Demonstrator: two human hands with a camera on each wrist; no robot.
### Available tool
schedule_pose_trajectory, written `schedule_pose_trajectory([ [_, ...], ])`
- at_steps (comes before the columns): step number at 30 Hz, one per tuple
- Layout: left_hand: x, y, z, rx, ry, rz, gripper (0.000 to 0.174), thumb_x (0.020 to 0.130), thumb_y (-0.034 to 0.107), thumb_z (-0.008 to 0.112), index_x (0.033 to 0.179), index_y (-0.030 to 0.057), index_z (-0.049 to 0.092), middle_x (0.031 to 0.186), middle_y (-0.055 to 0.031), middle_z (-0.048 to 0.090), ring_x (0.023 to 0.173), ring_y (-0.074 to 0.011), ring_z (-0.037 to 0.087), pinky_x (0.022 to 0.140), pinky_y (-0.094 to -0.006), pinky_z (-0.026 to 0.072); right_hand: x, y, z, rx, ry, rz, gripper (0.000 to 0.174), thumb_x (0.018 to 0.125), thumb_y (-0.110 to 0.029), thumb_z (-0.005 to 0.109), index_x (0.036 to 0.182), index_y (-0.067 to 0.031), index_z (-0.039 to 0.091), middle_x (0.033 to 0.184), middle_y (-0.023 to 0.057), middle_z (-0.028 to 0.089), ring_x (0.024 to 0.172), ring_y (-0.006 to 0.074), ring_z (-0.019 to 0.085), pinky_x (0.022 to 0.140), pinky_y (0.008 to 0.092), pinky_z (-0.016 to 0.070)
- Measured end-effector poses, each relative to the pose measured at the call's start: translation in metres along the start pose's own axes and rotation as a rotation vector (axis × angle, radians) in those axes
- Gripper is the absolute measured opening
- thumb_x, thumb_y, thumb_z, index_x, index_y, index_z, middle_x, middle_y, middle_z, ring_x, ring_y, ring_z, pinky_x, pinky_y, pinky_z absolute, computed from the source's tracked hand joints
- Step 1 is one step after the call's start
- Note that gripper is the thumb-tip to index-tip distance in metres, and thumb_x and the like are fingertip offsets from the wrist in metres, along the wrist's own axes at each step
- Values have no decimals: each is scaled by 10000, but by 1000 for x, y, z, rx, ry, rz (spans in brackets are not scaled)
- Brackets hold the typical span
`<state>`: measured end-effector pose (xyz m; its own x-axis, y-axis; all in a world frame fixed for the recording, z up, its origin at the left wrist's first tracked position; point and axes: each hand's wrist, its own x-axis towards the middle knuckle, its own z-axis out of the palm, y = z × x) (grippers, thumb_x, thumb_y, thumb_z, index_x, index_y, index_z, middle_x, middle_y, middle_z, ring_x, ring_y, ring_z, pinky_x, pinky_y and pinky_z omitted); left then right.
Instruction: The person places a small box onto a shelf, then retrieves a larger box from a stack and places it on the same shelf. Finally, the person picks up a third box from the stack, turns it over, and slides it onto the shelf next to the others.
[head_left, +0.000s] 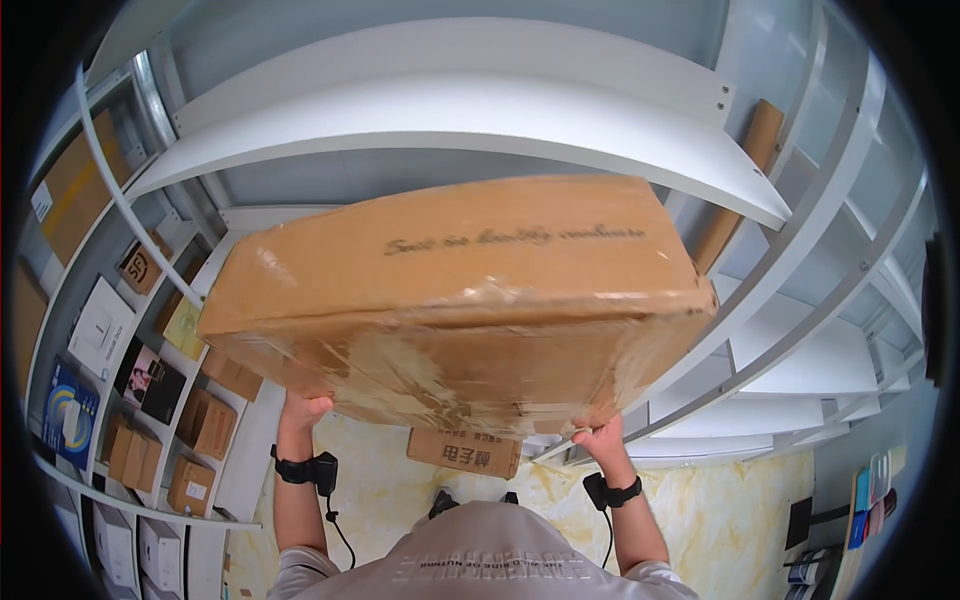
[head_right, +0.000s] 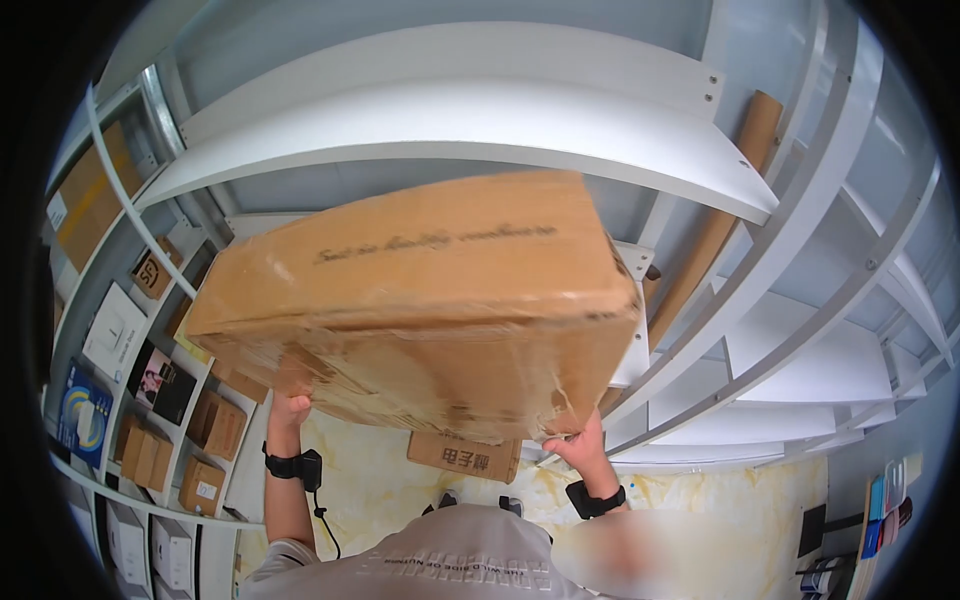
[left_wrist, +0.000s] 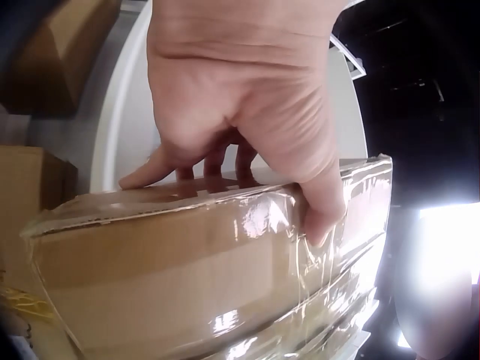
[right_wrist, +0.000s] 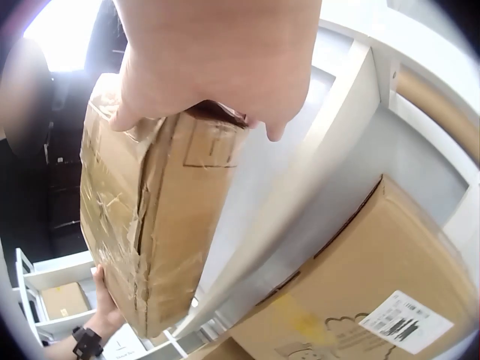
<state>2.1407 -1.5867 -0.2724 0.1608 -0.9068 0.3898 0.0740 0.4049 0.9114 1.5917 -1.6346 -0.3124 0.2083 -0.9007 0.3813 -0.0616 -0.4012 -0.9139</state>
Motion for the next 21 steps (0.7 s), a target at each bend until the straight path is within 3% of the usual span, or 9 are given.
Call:
schedule_pose_trajectory([
  [1, -16, -3, -7, -103, 33, -38, 974, 648, 461, 953, 1402, 35, 507, 1274, -52, 601, 1179, -230, 587, 1011, -383, 482, 9, -22, 12, 9, -20, 2, 873, 654, -652, 891, 1212, -10, 690, 1281, 154, 668, 1194, 274, 625, 1024, 406, 468],
  [3, -43, 19, 11, -187, 73, -105, 969, 665, 470, 937, 1417, 40, 504, 1304, -58, 612, 1203, -236, 595, 1032, -403, 486, 33, -91, 45, 334, 202, -146, 1182, 623, -671, 891, 1504, -23, 442, 1498, 176, 504, 1389, 291, 487, 1129, 427, 402],
  [4, -55, 27, 24, -278, 95, -168, 963, 682, 478, 922, 1432, 45, 501, 1334, -64, 622, 1227, -241, 604, 1052, -423, 491, 23, -62, 36, 346, 187, -142, 1182, 623, -671, 891, 1504, -23, 442, 1498, 176, 504, 1389, 291, 487, 1129, 427, 402],
  [6, -87, 8, 34, -373, 161, -187, 966, 694, 510, 906, 1437, 46, 498, 1348, -70, 619, 1245, -255, 598, 1071, -432, 483, -4, 21, 13, 227, -282, 115, 1452, 594, -648, 916, 1626, -42, 93, 1642, 171, 284, 1520, 285, 293, 1214, 443, 298],
  [9, -123, 0, 67, -539, 285, -189, 958, 734, 585, 856, 1448, 58, 497, 1388, -66, 614, 1279, -250, 586, 1092, -442, 477, 5, -36, 64, 497, -439, 23, 1490, 592, -552, 970, 1623, -33, 27, 1666, 166, 217, 1528, 279, 259, 1218, 458, 296],
  [13, -151, -7, 102, -549, 360, -156, 966, 739, 615, 841, 1454, 64, 496, 1400, -61, 612, 1286, -248, 583, 1101, -446, 469, -5, -57, 113, 446, -652, 1, 1473, 599, -409, 1012, 1621, -41, 18, 1669, 171, 206, 1525, 296, 266, 1213, 452, 306],
  [16, -173, -13, 123, -582, 394, -195, 950, 752, 642, 820, 1451, 81, 506, 1412, -58, 607, 1320, -259, 556, 1118, -459, 451, -19, -38, 137, -22, -834, -83, 1385, 645, -293, 1002, 1616, -56, 44, 1664, 166, 210, 1511, 302, 292, 1193, 442, 343],
  [18, -185, -22, 131, -576, 382, -233, 961, 743, 636, 832, 1462, 92, 499, 1431, -55, 592, 1340, -254, 540, 1135, -463, 431, -25, -30, 151, 234, -711, -17, 1221, 698, -295, 971, 1590, -43, 176, 1597, 184, 343, 1447, 309, 397, 1161, 424, 378],
  [21, -202, -35, 139, -535, 361, -231, 948, 734, 570, 873, 1472, 108, 497, 1429, -61, 592, 1334, -255, 542, 1146, -452, 416, -24, -25, 154, 153, -686, 8, 1024, 755, -307, 932, 1527, -19, 323, 1486, 175, 487, 1351, 284, 500, 1122, 418, 414],
])
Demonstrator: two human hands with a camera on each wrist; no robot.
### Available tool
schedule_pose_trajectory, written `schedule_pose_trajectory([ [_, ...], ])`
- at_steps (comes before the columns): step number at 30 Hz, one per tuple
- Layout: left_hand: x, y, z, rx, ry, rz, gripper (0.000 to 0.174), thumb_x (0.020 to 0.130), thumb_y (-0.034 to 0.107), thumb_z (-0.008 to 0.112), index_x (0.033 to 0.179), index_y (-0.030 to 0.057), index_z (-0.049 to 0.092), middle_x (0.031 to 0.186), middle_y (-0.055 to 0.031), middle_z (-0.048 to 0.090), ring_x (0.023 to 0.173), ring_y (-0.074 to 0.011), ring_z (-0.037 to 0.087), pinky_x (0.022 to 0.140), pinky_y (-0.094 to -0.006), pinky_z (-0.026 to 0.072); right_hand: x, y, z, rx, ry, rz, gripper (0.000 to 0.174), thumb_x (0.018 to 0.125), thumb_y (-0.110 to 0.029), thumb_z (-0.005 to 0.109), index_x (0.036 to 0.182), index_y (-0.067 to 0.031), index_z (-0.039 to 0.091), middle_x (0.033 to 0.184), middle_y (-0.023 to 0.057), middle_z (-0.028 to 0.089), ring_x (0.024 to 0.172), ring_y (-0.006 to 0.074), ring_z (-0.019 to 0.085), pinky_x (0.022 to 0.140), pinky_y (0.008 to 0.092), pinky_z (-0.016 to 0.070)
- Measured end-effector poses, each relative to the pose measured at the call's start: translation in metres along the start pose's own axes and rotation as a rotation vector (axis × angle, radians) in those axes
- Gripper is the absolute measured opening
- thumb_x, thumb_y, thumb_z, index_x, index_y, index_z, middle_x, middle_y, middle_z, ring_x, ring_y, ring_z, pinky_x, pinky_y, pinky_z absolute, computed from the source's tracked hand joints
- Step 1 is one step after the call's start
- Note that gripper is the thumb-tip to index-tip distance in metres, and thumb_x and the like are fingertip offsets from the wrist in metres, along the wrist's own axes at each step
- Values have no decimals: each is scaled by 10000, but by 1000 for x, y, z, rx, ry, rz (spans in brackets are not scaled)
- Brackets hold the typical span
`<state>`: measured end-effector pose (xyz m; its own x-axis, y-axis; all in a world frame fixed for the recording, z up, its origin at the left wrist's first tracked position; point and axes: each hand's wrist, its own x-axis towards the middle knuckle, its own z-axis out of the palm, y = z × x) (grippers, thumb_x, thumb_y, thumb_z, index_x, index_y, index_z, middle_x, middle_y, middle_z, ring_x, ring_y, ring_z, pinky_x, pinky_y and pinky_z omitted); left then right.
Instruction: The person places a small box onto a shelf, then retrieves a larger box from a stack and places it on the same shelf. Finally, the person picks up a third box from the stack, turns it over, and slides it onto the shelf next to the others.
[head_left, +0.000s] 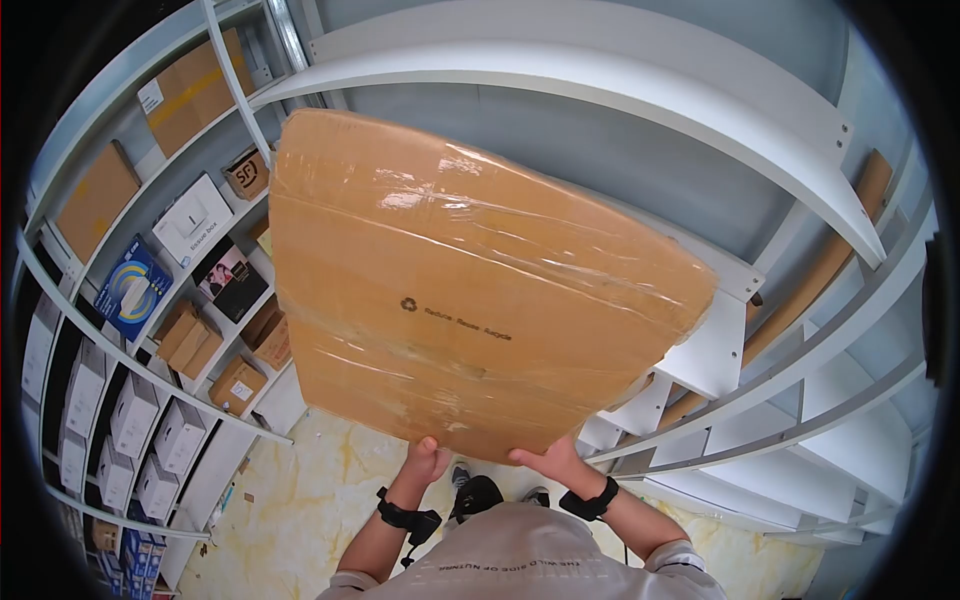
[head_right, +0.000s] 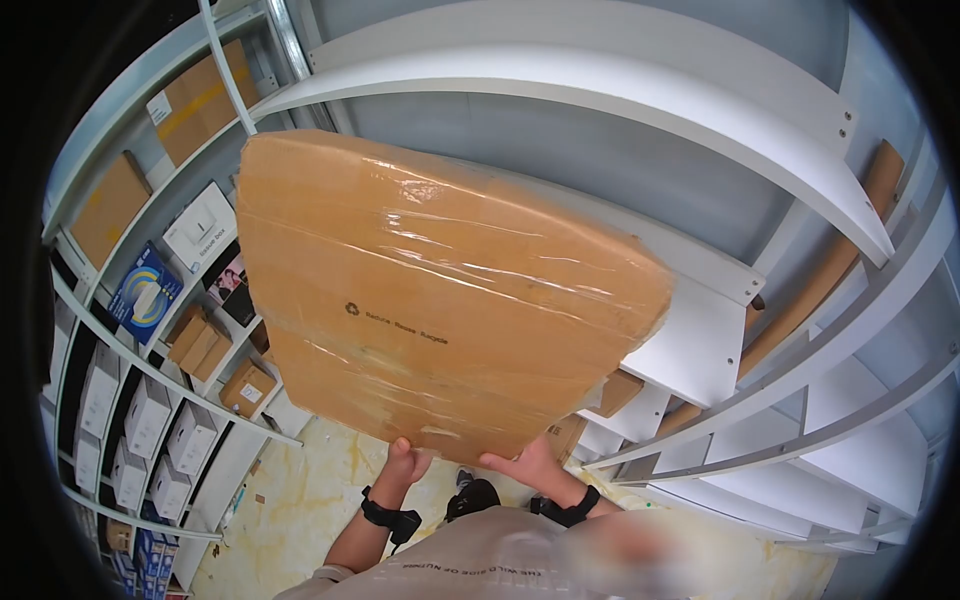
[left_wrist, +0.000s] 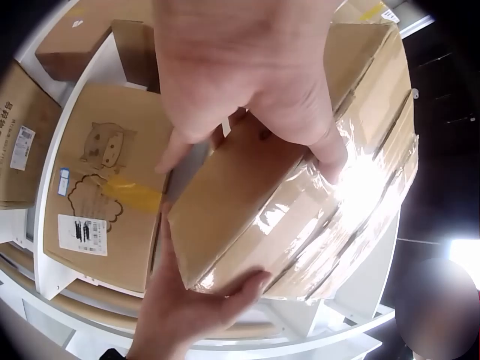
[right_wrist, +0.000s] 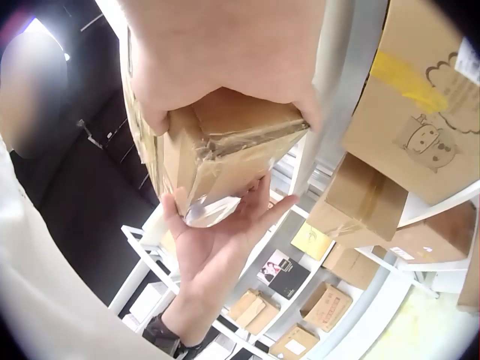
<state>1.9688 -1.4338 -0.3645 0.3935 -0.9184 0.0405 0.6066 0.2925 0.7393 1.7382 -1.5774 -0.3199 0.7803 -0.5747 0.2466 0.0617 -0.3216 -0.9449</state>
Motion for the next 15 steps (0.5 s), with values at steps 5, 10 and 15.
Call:
schedule_pose_trajectory([
  [5, -8, 32, -24, 718, -176, -153, 884, 785, 410, 889, 1495, 82, 477, 1461, -81, 570, 1354, -255, 512, 1145, -408, 404, -12, -13, -28, 121, 146, -51, 979, 753, -292, 928, 1506, -4, 372, 1442, 159, 534, 1309, 267, 535, 1104, 421, 429],
  [10, 2, 106, -109, 834, 165, -81, 742, 996, 371, 685, 1596, 119, 330, 1575, -117, 441, 1411, -259, 448, 1106, -426, 443, -15, -57, -57, 304, 343, -111, 1104, 736, -310, 929, 1574, 0, 282, 1511, 152, 457, 1360, 282, 489, 1133, 423, 397],
  [15, 39, 243, -65, 287, -5, 245, 1041, 921, 635, 659, 1662, 256, 34, 1643, -99, 329, 1440, -307, 424, 1133, -574, 402, -19, -91, -61, -158, 301, -136, 1191, 695, -362, 921, 1611, 7, 254, 1524, 194, 426, 1419, 321, 425, 1183, 424, 315],
])
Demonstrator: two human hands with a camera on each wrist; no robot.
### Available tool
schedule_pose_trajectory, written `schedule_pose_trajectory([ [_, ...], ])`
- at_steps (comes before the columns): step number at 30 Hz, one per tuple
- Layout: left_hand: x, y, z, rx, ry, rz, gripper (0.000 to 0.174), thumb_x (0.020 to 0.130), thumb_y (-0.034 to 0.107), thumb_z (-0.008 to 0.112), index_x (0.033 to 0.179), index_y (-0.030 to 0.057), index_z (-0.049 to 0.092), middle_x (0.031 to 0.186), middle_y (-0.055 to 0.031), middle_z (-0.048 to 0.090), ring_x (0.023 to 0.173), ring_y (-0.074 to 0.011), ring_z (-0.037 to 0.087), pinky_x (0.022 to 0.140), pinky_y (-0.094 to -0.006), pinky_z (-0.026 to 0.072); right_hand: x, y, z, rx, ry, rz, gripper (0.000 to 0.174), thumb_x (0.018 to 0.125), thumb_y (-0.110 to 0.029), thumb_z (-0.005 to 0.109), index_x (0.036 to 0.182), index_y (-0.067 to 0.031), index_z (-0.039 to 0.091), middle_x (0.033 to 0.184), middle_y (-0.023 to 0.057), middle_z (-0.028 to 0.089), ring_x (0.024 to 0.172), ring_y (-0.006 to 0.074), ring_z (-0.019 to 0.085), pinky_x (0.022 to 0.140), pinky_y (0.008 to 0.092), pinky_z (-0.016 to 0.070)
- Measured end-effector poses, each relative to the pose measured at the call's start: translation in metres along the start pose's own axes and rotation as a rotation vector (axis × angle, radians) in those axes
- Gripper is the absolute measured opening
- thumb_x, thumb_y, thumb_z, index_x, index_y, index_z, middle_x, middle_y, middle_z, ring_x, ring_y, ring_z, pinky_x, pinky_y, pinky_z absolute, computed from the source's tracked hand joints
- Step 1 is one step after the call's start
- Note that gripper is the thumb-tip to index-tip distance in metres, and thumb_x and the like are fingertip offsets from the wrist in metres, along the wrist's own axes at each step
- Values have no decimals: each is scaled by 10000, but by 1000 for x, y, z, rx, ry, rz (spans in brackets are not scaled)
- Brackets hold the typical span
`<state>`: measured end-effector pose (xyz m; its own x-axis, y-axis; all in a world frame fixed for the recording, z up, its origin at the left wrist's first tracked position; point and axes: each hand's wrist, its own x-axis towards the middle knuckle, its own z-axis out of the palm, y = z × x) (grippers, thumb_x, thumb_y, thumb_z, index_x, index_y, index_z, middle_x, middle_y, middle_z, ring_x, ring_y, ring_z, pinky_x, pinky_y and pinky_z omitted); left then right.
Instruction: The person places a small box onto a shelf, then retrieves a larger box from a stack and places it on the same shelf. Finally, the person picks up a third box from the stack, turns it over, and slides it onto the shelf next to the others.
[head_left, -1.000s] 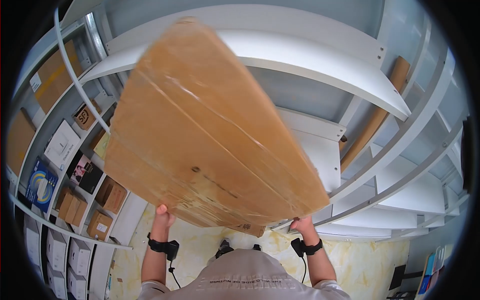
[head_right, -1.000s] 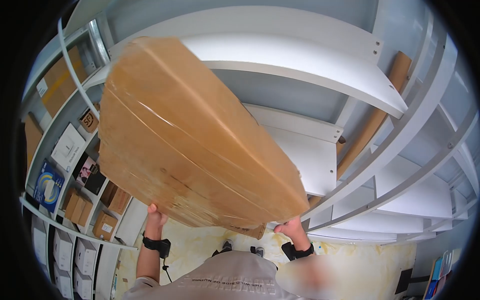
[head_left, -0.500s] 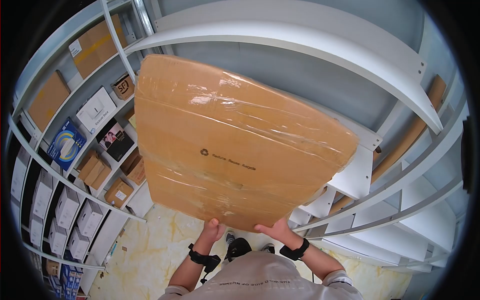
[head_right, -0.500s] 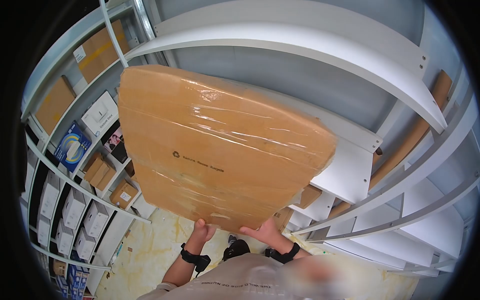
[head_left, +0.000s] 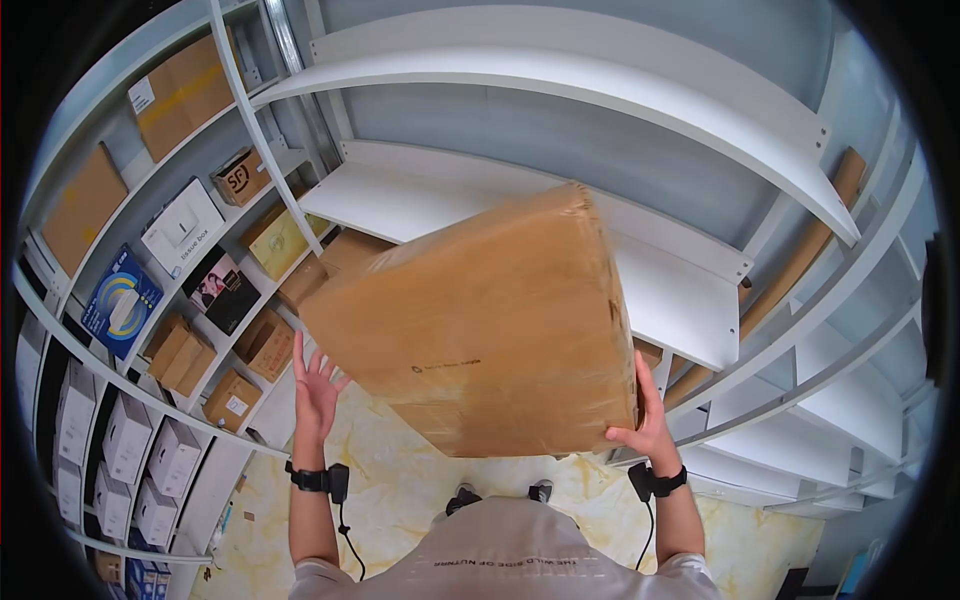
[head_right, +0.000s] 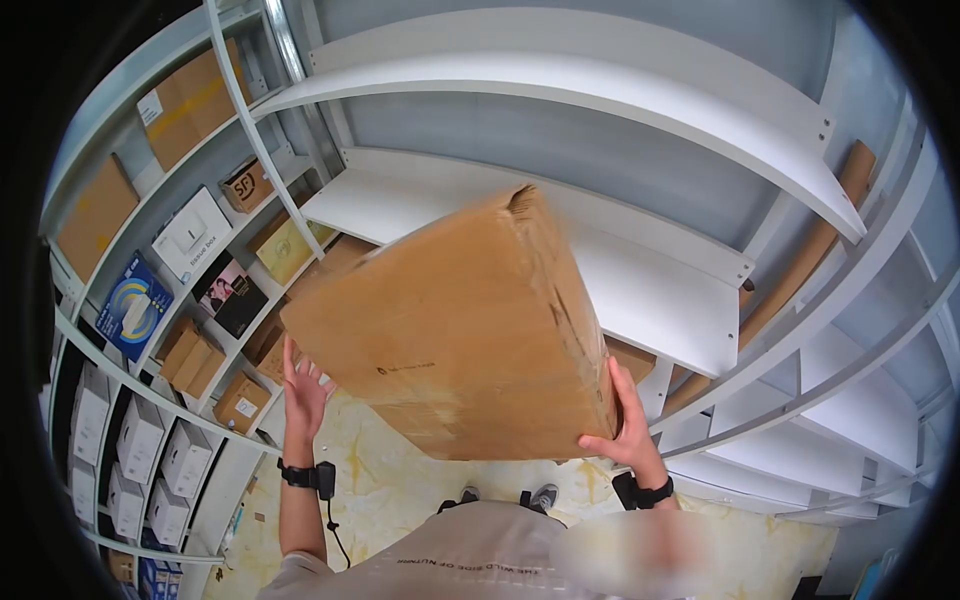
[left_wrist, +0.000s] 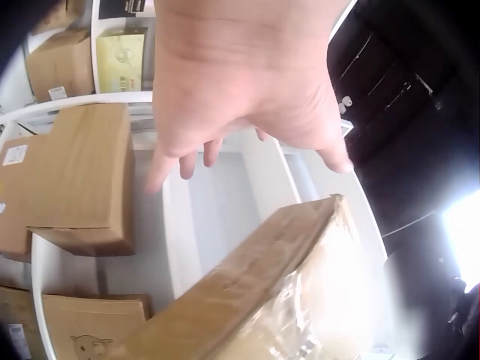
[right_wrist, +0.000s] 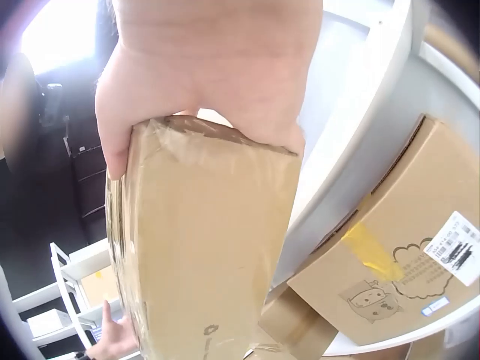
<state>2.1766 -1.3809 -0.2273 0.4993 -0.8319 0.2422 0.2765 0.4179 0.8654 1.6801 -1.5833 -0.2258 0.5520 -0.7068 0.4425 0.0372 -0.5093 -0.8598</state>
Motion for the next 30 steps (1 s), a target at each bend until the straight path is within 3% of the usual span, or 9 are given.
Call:
schedule_pose_trajectory([
  [5, 34, 15, 6, 56, -247, 81, 1286, 733, 786, 732, 1664, 230, 40, 1578, -82, 422, 1435, -273, 432, 1183, -489, 389, 2, -27, 26, -56, -93, 63, 1176, 667, -363, 925, 1599, -5, 304, 1532, 191, 420, 1425, 315, 416, 1195, 404, 289],
  [10, 40, -11, 0, -117, -144, 96, 1094, 835, 668, 720, 1635, 144, 189, 1477, -87, 521, 1366, -262, 499, 1164, -439, 396, 5, -47, 47, 65, -46, 175, 1156, 668, -355, 923, 1603, -40, 320, 1541, 169, 412, 1438, 302, 394, 1207, 397, 265],
  [13, 44, -41, -23, -289, 29, 108, 903, 899, 593, 670, 1578, 107, 325, 1447, -93, 547, 1321, -268, 536, 1117, -433, 432, 12, -54, 50, -75, -96, 162, 1175, 729, -489, 886, 1627, -60, 262, 1584, 166, 363, 1447, 296, 382, 1213, 399, 262],
  [15, 47, -52, -36, -340, 90, 92, 797, 945, 571, 609, 1544, 94, 389, 1460, -98, 543, 1317, -275, 539, 1101, -434, 440, 18, -48, 56, 215, 120, 105, 1289, 748, -710, 791, 1654, -78, 126, 1625, 170, 297, 1471, 310, 352, 1221, 417, 254],
  [18, 52, -57, -27, -474, 136, 23, 720, 993, 578, 503, 1518, 91, 432, 1493, -105, 524, 1339, -291, 522, 1099, -443, 435, 17, -59, 62, 101, 222, 122, 1397, 712, -869, 662, 1657, -101, -24, 1656, 161, 236, 1499, 308, 301, 1230, 441, 243],
  [22, 46, -58, 32, -550, 184, -25, 696, 1009, 597, 469, 1495, 98, 468, 1494, -75, 529, 1346, -281, 512, 1108, -448, 423, -4, -19, 84, 247, 226, 201, 1396, 665, -741, 820, 1631, -62, 75, 1617, 146, 273, 1498, 273, 277, 1232, 437, 242],
  [23, 45, -64, 42, -589, 170, -56, 699, 1012, 603, 457, 1500, 102, 461, 1492, -69, 531, 1349, -280, 509, 1109, -449, 422, -6, -14, 86, 275, 246, 199, 1258, 713, -557, 912, 1585, -39, 167, 1555, 148, 356, 1452, 270, 355, 1205, 420, 296],
  [27, 55, -94, 60, -595, 84, -118, 690, 1019, 596, 445, 1509, 111, 446, 1492, -66, 530, 1361, -278, 500, 1116, -444, 416, 20, -42, 66, 184, 371, 152, 969, 803, -275, 860, 1531, -26, 271, 1411, 143, 518, 1318, 241, 506, 1121, 400, 411],
  [30, 70, -106, 72, -466, 12, -250, 622, 1044, 496, 479, 1531, 117, 408, 1514, -55, 500, 1371, -268, 491, 1137, -441, 399, 33, -37, 29, 217, 509, 37, 931, 801, -288, 851, 1518, -33, 316, 1398, 137, 531, 1301, 249, 527, 1108, 398, 426],
])
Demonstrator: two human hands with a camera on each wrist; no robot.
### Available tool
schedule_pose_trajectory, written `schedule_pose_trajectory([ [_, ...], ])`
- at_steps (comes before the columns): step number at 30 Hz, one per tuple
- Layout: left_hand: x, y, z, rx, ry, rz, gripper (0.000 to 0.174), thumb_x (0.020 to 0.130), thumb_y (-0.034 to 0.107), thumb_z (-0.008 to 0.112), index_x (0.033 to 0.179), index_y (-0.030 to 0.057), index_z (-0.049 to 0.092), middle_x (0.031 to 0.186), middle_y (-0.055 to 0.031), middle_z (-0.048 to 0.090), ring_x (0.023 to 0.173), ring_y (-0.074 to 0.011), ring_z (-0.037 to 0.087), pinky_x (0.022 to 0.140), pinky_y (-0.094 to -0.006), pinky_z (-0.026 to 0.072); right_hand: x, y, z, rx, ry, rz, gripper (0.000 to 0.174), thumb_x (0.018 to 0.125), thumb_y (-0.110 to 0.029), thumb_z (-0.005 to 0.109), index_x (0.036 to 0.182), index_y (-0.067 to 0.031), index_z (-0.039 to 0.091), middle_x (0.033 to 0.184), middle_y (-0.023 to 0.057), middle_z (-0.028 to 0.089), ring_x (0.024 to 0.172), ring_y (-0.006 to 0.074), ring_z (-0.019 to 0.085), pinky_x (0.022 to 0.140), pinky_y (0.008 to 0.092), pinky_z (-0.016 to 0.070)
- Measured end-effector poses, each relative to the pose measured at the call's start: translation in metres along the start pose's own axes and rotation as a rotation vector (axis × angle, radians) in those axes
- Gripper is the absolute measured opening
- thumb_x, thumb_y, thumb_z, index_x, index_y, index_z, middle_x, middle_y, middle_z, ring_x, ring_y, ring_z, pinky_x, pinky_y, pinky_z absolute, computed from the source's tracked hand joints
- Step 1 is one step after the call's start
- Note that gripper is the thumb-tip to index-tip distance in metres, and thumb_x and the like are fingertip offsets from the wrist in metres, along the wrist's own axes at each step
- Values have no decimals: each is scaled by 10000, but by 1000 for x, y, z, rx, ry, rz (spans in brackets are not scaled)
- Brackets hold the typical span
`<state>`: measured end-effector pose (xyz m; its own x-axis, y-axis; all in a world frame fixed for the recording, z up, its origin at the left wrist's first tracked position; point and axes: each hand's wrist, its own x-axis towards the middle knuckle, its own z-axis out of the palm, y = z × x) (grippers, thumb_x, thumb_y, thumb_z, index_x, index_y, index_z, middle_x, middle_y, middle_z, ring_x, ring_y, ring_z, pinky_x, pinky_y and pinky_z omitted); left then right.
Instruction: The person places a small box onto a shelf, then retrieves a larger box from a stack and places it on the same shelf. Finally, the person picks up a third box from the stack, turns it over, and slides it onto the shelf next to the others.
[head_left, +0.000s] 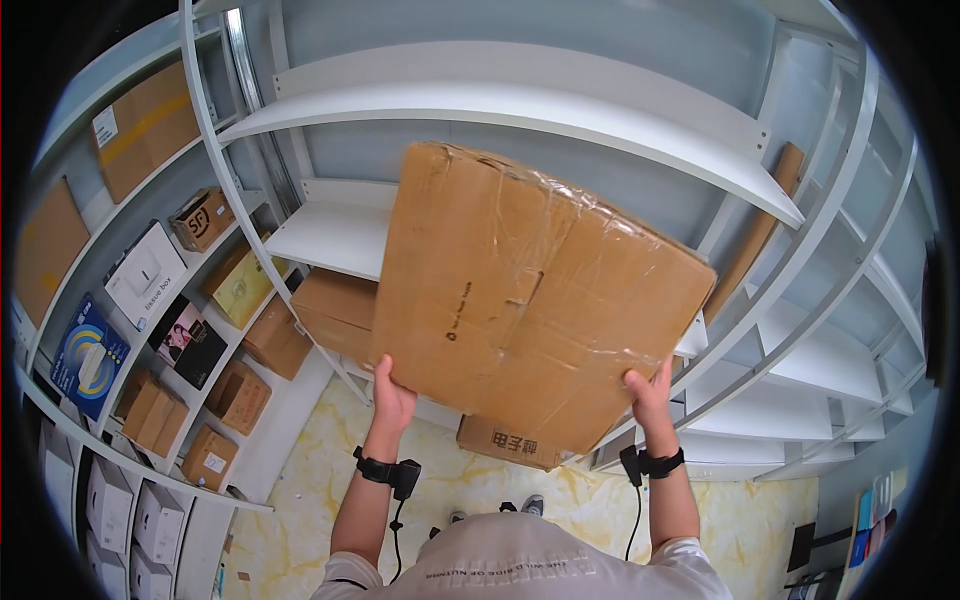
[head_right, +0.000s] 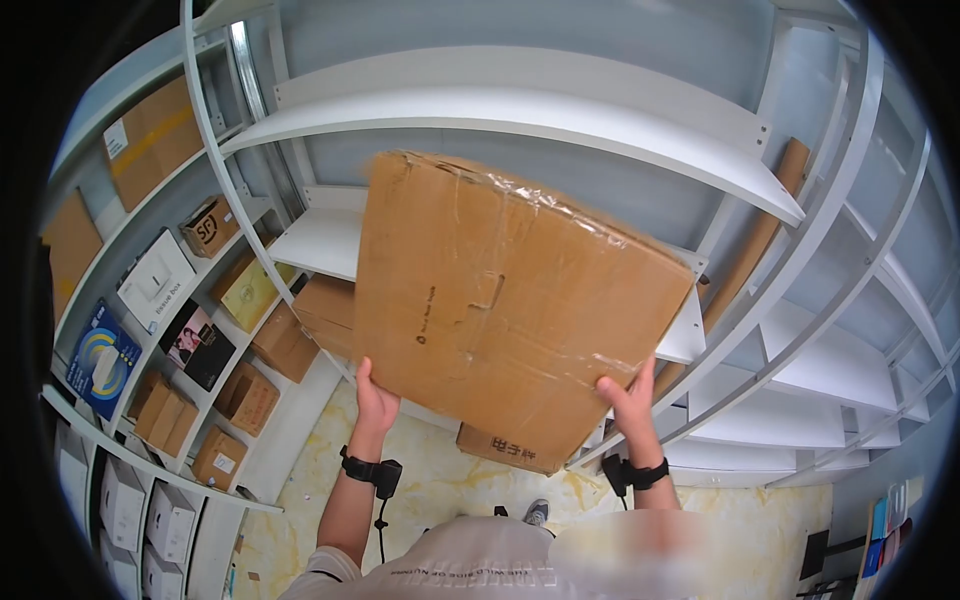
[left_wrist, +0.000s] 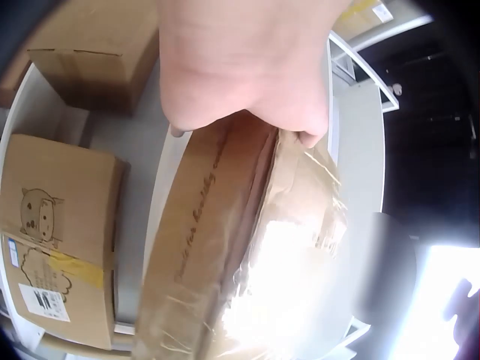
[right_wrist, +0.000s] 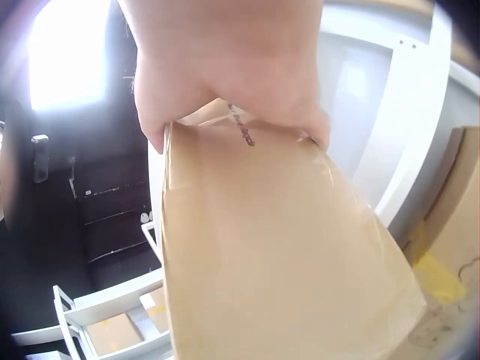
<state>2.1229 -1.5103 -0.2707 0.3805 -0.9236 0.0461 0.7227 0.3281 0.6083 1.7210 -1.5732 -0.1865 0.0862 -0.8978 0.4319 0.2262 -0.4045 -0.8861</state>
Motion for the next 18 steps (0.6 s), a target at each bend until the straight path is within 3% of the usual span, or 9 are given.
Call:
schedule_pose_trajectory([
  [2, 7, -7, 21, 172, -128, 67, 557, 1051, 293, 536, 1543, 109, 351, 1520, -59, 471, 1396, -246, 460, 1155, -434, 393, 23, 0, -21, 30, 32, -39, 916, 805, -294, 843, 1517, -38, 327, 1399, 131, 532, 1296, 254, 533, 1099, 398, 434],
  [3, 13, -10, 29, 108, -157, 59, 585, 1032, 160, 577, 1552, 111, 313, 1526, -52, 456, 1409, -215, 440, 1158, -412, 390, 33, 1, -31, 54, 66, -75, 902, 808, -299, 835, 1516, -43, 338, 1400, 125, 533, 1291, 258, 540, 1091, 398, 442],
  [8, 44, -29, 50, 298, -293, 20, 660, 993, 102, 659, 1553, 88, 310, 1522, -55, 457, 1404, -195, 443, 1169, -387, 377, 71, -2, -72, 12, 55, -131, 913, 822, -303, 818, 1544, -46, 322, 1422, 124, 526, 1292, 253, 540, 1096, 397, 435],
  [10, 52, -39, 60, 590, -393, 103, 728, 966, 96, 709, 1564, 69, 294, 1531, -58, 449, 1411, -193, 438, 1179, -377, 362, 82, -1, -83, -83, 36, -174, 903, 842, -315, 803, 1554, -40, 319, 1433, 123, 517, 1306, 244, 531, 1106, 397, 424],
  [18, 94, -80, 80, 666, -445, 149, 790, 921, 37, 753, 1560, 27, 289, 1508, -100, 468, 1409, -195, 435, 1174, -369, 362, 123, 21, -121, -185, 15, -231, 886, 886, -391, 777, 1555, -32, 321, 1452, 117, 503, 1325, 234, 506, 1112, 386, 409],
])
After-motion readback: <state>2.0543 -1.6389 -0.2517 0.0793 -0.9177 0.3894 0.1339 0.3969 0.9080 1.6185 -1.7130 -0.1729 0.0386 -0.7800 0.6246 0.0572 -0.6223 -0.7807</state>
